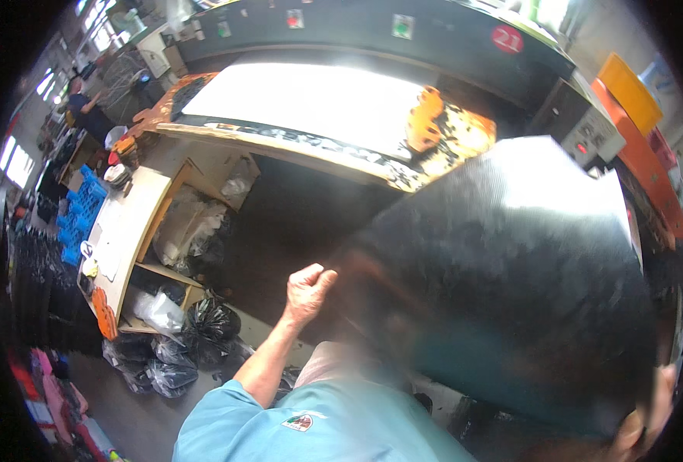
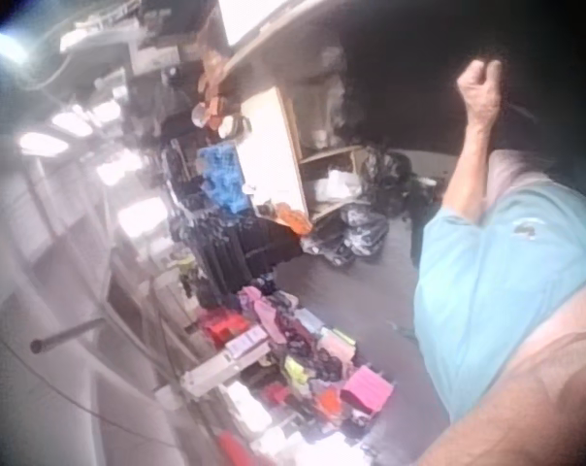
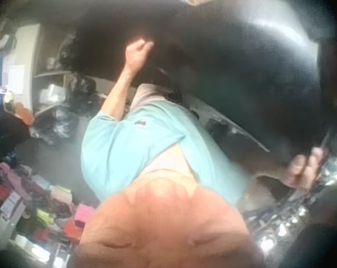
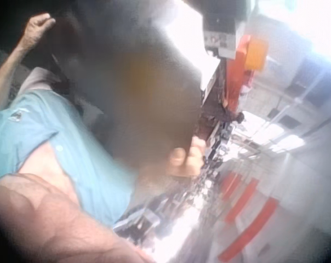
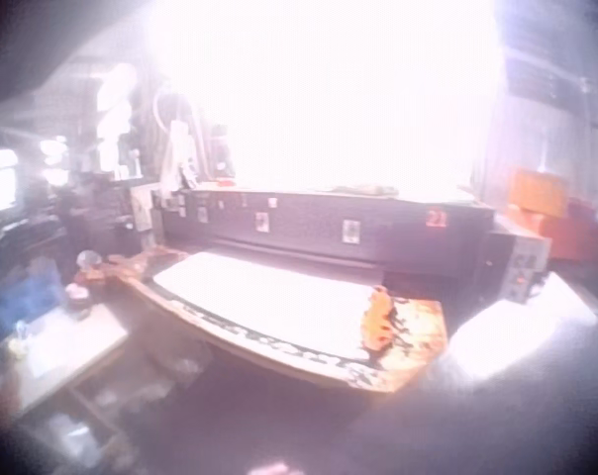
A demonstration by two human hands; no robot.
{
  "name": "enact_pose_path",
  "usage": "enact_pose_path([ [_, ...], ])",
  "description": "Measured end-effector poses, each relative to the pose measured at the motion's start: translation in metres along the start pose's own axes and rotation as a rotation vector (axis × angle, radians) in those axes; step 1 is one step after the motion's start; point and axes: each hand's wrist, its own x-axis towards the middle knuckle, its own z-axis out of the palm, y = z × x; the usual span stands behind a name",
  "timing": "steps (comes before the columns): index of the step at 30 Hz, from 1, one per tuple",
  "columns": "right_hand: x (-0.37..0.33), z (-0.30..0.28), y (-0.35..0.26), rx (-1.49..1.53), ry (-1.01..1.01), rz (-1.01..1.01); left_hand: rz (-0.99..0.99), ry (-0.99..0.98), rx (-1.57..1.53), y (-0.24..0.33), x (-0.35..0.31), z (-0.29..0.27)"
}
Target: The person repeatedly presses a black stencil onto a flat surface using a wooden block, then peels off the stencil pieces by hand. The person collects the removed pieces and places them aside, then lays a new black sheet onto the surface.
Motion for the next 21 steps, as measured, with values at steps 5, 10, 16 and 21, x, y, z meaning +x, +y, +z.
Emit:
enact_pose_path([
  [5,0.169,0.132,-0.023,-0.015,-0.061,-0.054,0.168,0.069,-0.042,0.005,0.064,-0.114],
  [10,0.331,0.303,-0.104,0.019,0.019,-0.173,0.075,0.423,-0.09,-0.015,0.107,-0.167],
  [16,0.356,0.497,-0.158,0.265,0.013,-0.427,0.025,0.741,-0.23,-0.025,0.188,-0.235],
  [21,0.196,0.603,-0.072,0.533,-0.576,0.186,-0.071,0.798,0.393,-0.021,0.246,-0.278],
])
